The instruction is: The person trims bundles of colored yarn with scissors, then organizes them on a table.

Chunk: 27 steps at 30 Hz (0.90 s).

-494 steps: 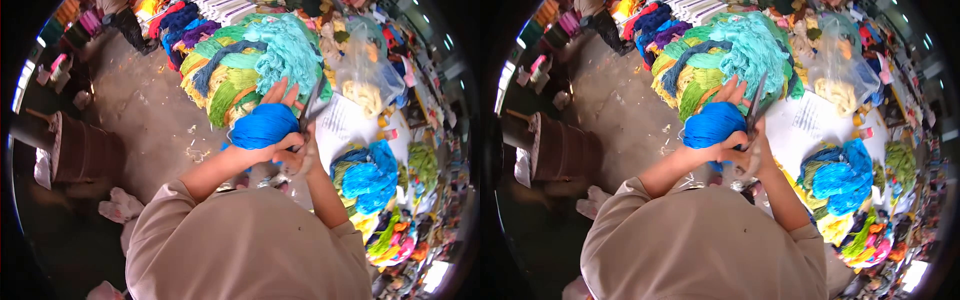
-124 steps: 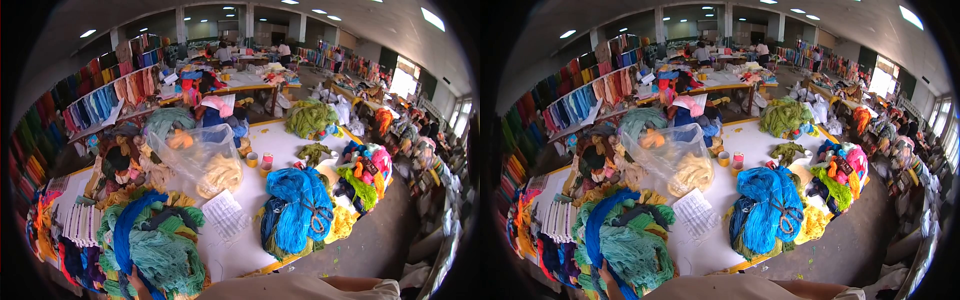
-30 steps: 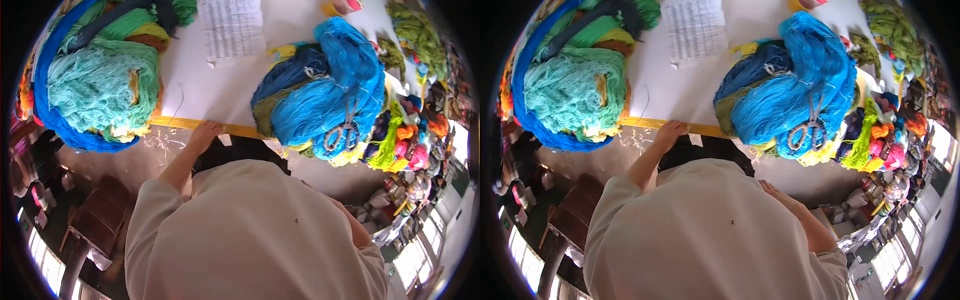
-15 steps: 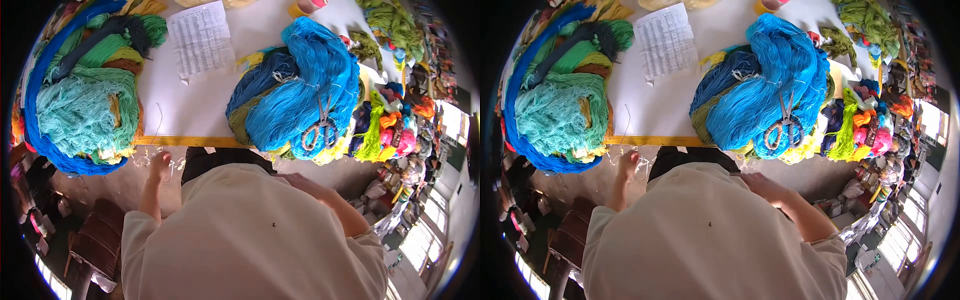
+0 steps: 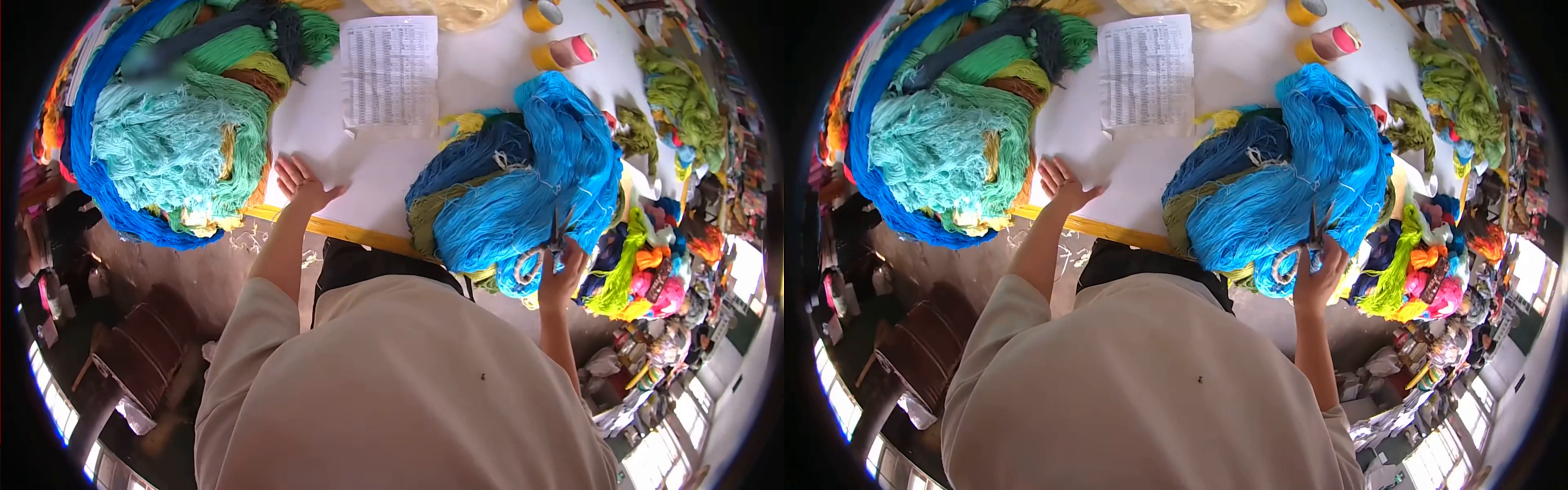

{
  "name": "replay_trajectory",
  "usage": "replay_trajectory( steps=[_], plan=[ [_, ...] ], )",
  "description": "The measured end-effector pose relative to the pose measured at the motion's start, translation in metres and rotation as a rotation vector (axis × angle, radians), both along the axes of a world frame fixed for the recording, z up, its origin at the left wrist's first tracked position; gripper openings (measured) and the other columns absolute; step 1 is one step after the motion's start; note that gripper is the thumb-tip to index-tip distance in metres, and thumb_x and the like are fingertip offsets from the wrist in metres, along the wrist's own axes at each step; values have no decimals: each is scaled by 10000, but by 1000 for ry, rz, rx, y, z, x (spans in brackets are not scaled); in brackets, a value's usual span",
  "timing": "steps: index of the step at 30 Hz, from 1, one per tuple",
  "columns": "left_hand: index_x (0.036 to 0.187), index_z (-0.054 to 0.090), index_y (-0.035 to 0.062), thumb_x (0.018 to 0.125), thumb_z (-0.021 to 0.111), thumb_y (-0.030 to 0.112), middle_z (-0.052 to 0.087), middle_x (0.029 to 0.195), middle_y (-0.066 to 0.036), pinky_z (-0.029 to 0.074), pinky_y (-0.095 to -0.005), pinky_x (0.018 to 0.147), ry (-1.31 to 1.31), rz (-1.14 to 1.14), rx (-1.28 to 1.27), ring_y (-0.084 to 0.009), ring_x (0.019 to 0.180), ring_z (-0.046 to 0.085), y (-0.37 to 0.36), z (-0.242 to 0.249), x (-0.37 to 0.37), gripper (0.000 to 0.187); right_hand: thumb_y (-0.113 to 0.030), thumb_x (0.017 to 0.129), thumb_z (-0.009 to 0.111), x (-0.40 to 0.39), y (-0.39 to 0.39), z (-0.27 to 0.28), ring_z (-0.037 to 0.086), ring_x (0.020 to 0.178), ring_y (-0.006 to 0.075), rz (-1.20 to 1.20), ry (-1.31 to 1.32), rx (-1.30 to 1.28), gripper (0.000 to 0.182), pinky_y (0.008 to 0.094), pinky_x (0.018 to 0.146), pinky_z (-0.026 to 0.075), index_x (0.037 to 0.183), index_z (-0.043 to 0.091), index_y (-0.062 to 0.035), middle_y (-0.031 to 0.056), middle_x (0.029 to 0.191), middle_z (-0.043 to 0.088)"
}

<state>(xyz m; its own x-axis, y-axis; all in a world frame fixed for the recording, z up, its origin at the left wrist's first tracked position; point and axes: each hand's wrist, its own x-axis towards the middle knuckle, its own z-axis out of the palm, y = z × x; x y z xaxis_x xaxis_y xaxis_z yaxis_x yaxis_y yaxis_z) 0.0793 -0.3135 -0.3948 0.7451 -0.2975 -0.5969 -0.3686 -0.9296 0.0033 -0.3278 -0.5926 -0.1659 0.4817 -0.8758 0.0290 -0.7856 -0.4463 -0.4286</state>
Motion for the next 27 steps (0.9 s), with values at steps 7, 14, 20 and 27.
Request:
replay_trajectory(
  steps=[7,14,20,27],
  plan=[
    [1453,-341,-1,580,711,839,-334,1525,-325,-91,-610,1155,119,25,75,-478,1415,-329,-9,17,3,1605,-122,839,698,-29,2,-44,529,1090,355,13,23,-47,488,432,916,461,1284,522,-26,181,1182,501],
    [1457,-333,-4,589,713,836,-340,1525,-319,-86,-607,1158,147,30,115,-471,1417,-330,-14,23,4,1598,-144,841,668,-24,6,-53,513,1090,358,-10,-35,-163,458,435,949,448,1268,540,-39,188,1187,485],
    [1471,-311,-4,582,721,833,-340,1529,-310,-82,-599,1163,143,39,125,-460,1420,-332,-16,25,4,1599,-181,833,644,-24,5,-57,506,1095,372,-27,-19,-170,468,458,953,440,1264,532,-36,197,1184,482],
    [1478,-297,-6,581,734,821,-341,1528,-310,-81,-603,1161,135,38,97,-459,1419,-335,-13,23,4,1598,-201,837,635,-24,5,-59,498,1102,378,-43,-10,-169,468,465,962,435,1262,530,-34,203,1190,478]
  ],
)
